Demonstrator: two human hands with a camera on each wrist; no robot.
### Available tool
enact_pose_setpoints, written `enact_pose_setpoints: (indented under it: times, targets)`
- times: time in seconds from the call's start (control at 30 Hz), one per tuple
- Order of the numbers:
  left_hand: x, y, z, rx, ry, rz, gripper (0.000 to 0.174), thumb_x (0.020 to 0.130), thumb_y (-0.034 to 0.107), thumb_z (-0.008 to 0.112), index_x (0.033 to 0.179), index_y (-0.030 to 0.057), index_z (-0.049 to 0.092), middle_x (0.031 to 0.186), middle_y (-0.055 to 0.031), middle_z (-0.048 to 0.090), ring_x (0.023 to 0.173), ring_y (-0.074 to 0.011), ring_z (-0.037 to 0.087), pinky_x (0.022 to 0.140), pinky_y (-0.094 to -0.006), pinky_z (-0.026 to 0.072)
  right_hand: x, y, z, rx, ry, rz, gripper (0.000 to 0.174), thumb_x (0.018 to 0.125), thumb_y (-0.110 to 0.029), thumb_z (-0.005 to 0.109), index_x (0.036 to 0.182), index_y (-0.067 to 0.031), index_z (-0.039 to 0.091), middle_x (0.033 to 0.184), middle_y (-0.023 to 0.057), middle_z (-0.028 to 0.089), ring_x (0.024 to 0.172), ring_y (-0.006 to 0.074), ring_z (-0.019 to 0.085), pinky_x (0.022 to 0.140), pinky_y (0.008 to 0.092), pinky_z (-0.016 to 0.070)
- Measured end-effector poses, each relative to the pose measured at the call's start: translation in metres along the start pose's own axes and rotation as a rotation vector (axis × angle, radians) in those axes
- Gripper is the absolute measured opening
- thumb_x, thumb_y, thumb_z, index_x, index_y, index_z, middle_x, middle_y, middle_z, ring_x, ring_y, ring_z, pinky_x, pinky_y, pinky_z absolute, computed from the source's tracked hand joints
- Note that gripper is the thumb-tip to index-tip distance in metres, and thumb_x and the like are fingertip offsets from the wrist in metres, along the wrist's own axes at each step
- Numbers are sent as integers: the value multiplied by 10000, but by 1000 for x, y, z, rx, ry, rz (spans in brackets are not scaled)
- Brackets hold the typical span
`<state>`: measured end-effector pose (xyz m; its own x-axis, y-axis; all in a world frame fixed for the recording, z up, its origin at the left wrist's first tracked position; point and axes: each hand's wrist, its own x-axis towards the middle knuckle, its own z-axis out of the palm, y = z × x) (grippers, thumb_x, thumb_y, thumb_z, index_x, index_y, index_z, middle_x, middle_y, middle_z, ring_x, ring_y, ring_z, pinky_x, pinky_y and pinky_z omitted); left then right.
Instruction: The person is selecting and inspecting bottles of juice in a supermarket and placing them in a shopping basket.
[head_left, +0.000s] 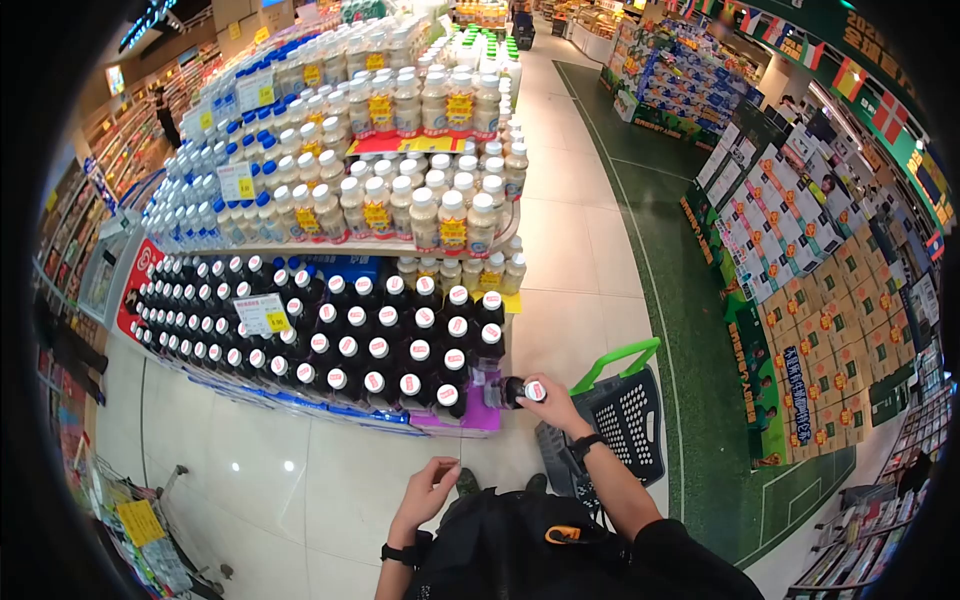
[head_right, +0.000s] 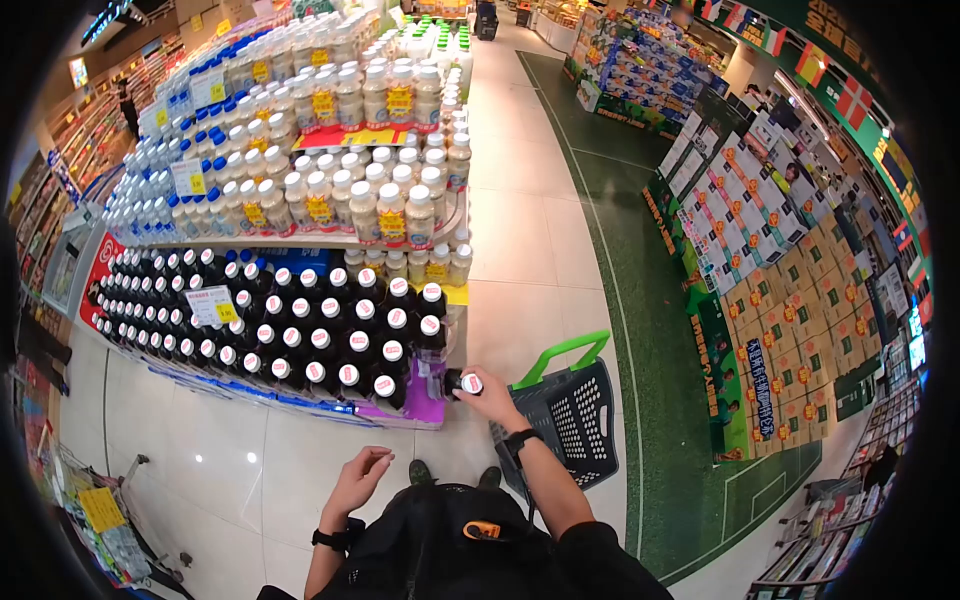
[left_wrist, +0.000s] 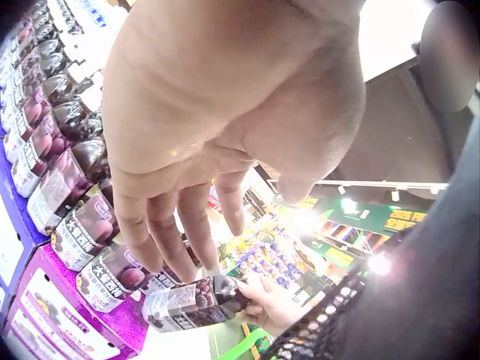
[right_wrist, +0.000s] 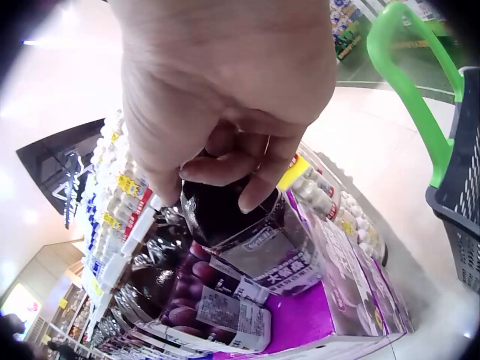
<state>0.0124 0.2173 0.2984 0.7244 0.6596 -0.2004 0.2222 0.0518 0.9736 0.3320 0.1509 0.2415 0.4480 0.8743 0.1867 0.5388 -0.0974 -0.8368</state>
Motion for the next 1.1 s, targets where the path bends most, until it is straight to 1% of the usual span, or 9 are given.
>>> enact_pose_setpoints:
  times: [0.17, 0.3, 0.47, 0.57, 0.63, 0.77, 0.83, 0.9, 1.1]
  targets:
    - [17, 39, 42, 110, -36, 25, 305, 914, 188, 605, 1149, -2, 564, 1036, -136, 658, 953, -202, 642, 829, -317, 497, -4, -49, -90, -62, -63, 91, 330, 763, -264, 752, 998, -99, 589, 717, 70, 635, 652, 197, 611, 634, 318, 489]
    - [60, 70, 90, 250, -99, 174, 430, 923, 146, 563, 1312, 24, 429, 1212, -158, 546, 1093, -221, 548, 900, -333, 452, -11, -84, -172, 169, -42, -80, 279, 748, -163, 752, 956, -84, 583, 670, 10, 566, 607, 106, 530, 573, 257, 432]
    - [131, 111, 163, -361, -86, 228, 359, 943, 200, 516, 1256, 33, 455, 1146, -75, 539, 1025, -148, 527, 894, -286, 425, -28, -108, -255, 664, 6, -24, 286, 766, -102, 727, 993, -55, 559, 738, -51, 538, 631, 56, 506, 578, 217, 419]
    - [146, 123, 196, -576, -212, 179, 408, 937, 275, 532, 1253, 35, 437, 1134, -90, 575, 1039, -176, 577, 904, -320, 462, -33, -90, -283, 716, 131, -36, 285, 815, -89, 676, 1066, -39, 551, 838, -31, 559, 743, 67, 539, 677, 208, 442]
    - [133, 150, 226, -595, -195, 157, 501, 889, 332, 603, 1242, 15, 444, 1152, -103, 570, 1062, -196, 575, 921, -332, 460, -24, -80, -276, 727, 676, -128, 302, 866, -79, 610, 1155, -28, 535, 962, 2, 560, 885, 78, 531, 806, 210, 428]
    - [123, 177, 271, -543, -218, 277, 751, 787, 416, 710, 1312, -25, 404, 1245, -131, 533, 1139, -229, 545, 979, -359, 431, -38, -74, -280, 919, 719, -69, 576, 962, -260, 425, 1445, -37, 202, 1368, 116, 364, 1266, 192, 351, 1074, 310, 259]
    - [116, 190, 284, -478, -204, 374, 849, 757, 441, 739, 1359, -31, 368, 1267, -135, 522, 1173, -233, 529, 1008, -371, 412, -49, -89, -285, 1039, 687, -105, 695, 942, -248, 473, 1481, -39, 88, 1426, 148, 306, 1333, 211, 286, 1113, 333, 201]
    - [105, 206, 294, -398, -208, 378, 1003, 694, 503, 783, 1398, -35, 314, 1280, -138, 510, 1189, -232, 519, 1004, -374, 420, -61, -105, -288, 731, 601, -206, 892, 893, -266, 580, 1493, -57, -47, 1482, 172, 209, 1369, 259, 243, 1126, 373, 176]
    - [66, 203, 297, -168, -233, 546, 1362, 449, 381, 951, 1469, -4, 133, 1384, -187, 401, 1214, -286, 490, 997, -404, 431, -89, -121, -290, 1113, 441, -197, 1148, 754, -388, 722, 1499, -113, -107, 1507, 178, 171, 1374, 264, 258, 1113, 383, 216]
